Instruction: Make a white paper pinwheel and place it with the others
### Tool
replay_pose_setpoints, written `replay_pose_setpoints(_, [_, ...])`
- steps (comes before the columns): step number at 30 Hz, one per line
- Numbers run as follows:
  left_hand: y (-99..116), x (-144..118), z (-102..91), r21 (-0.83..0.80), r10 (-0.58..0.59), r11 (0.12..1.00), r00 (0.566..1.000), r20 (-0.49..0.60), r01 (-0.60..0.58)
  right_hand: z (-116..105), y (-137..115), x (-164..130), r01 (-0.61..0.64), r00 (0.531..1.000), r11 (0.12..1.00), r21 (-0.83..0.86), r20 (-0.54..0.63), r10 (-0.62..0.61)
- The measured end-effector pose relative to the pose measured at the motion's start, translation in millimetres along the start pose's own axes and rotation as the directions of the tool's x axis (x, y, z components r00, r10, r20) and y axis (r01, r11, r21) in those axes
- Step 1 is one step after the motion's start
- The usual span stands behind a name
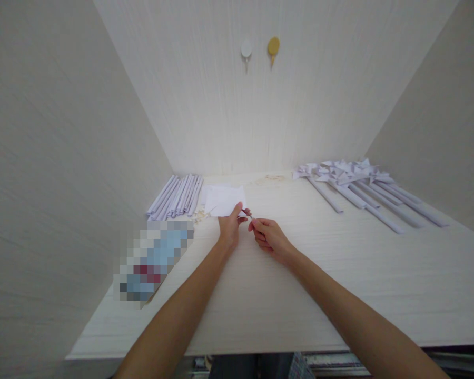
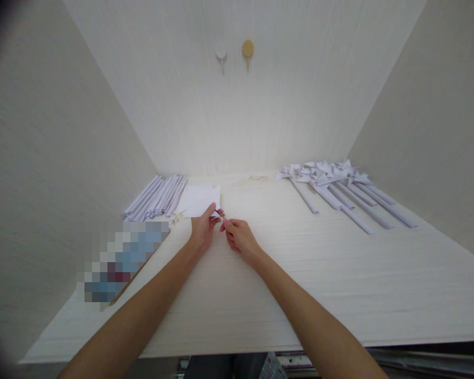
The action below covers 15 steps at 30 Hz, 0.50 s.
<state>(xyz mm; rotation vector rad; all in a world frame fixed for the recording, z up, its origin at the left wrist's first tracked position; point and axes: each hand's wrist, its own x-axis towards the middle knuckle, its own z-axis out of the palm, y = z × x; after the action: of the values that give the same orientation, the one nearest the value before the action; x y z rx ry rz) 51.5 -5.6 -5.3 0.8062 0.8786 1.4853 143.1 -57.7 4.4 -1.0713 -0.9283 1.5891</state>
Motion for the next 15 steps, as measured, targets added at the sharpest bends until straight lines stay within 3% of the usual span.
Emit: replay_pose_setpoints(15, [0.6,-0.2,-0.3,0.004,0.001,1.0,1.0,-0.021,-0.001,-0.4,0.8,0.9,0.018,0.999,0.999,-0.037,0.029,-0.017])
